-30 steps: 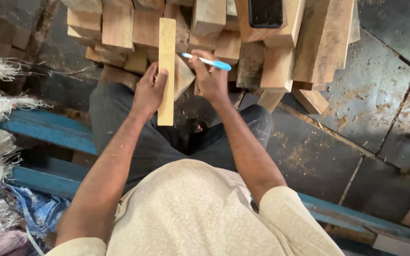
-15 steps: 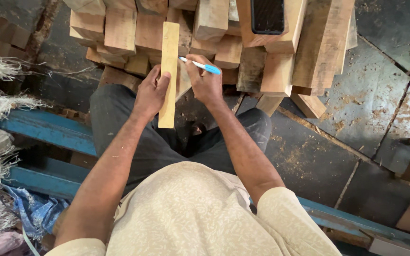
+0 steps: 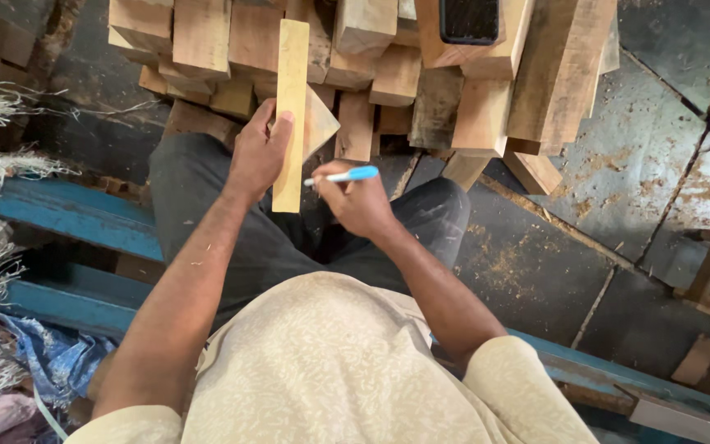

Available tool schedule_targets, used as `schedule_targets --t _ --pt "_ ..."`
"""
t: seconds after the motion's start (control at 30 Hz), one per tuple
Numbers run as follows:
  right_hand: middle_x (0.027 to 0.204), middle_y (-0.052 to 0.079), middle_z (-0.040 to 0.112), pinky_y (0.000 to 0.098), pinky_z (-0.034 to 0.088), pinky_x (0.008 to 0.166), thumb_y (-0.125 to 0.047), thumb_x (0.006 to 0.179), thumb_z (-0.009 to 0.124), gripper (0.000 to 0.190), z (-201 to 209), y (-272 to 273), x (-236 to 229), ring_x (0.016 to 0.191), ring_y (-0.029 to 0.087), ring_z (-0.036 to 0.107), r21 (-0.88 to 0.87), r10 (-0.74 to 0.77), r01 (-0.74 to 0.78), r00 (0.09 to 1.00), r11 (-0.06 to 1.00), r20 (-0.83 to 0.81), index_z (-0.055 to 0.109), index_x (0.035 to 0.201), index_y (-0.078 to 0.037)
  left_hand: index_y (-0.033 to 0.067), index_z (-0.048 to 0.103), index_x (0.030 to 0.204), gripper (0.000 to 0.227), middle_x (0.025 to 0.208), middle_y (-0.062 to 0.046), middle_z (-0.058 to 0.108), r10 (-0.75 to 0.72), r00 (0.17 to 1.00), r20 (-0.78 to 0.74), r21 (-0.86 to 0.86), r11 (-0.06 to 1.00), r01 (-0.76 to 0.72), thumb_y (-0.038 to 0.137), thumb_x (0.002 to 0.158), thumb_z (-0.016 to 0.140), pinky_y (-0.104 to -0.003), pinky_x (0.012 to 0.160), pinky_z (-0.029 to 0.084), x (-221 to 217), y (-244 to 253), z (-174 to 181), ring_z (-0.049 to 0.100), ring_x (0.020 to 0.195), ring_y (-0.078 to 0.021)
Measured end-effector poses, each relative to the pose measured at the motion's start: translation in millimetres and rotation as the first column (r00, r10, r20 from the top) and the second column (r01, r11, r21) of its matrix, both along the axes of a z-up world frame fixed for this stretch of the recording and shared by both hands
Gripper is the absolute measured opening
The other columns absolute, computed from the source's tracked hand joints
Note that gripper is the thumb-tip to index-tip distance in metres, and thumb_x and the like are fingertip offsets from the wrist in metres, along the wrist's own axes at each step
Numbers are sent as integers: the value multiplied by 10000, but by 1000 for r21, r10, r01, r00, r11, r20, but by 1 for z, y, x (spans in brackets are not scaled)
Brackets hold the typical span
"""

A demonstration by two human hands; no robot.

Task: The person sits on the floor and repeatedly picks up rectangular wooden blocks from a pile. Using a blue marker, they draw lines on the surface of each block before placing it back onto the pile.

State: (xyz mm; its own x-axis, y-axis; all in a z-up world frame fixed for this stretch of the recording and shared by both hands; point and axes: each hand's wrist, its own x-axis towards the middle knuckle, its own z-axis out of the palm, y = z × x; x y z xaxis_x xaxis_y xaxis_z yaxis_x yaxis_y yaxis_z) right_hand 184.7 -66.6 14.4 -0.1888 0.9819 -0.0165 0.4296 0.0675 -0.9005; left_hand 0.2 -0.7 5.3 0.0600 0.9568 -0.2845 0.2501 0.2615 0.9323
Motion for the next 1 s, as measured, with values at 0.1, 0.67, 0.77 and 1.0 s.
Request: schedule_targets --t 0.1,0.67,0.77,1.0 --pt "728 73 731 319 543 572 -193 982 658 197 -6 30 -3 638 142 692 -126 -131 125 991 984 -41 726 955 -11 91 615 1305 373 994 -88 731 -3 1000 -25 6 1000 4 328 1030 533 -327 804 538 1 0 0 679 860 -165" --pt "1538 186 427 462 396 1136 -76 619 959 1184 -71 89 37 1387 357 450 -4 523 -530 836 848 168 271 1582 -58 68 576 1383 423 1134 -28 681 -168 968 188 -68 981 184 296 1028 540 -276 864 509 -36 -25 3 602 981 -98" --pt "1582 246 355 485 336 1175 -20 635 932 1185 -90 108 30 1473 413 320 47 510 -518 852 854 116 229 1588 -33 62 578 1384 425 1165 -23 681 -219 959 180 -54 971 232 291 1031 526 -264 897 498 -41 -7 4 600 1023 -98" --pt "1312 148 576 420 481 1094 -254 527 965 1064 -84 78 13 1260 313 582 -62 56 -56 998 996 -12 391 1403 -67 44 595 1397 410 1150 -14 643 169 920 353 -69 986 -155 286 1077 510 -252 850 488 -48 -20 -15 568 990 -78"
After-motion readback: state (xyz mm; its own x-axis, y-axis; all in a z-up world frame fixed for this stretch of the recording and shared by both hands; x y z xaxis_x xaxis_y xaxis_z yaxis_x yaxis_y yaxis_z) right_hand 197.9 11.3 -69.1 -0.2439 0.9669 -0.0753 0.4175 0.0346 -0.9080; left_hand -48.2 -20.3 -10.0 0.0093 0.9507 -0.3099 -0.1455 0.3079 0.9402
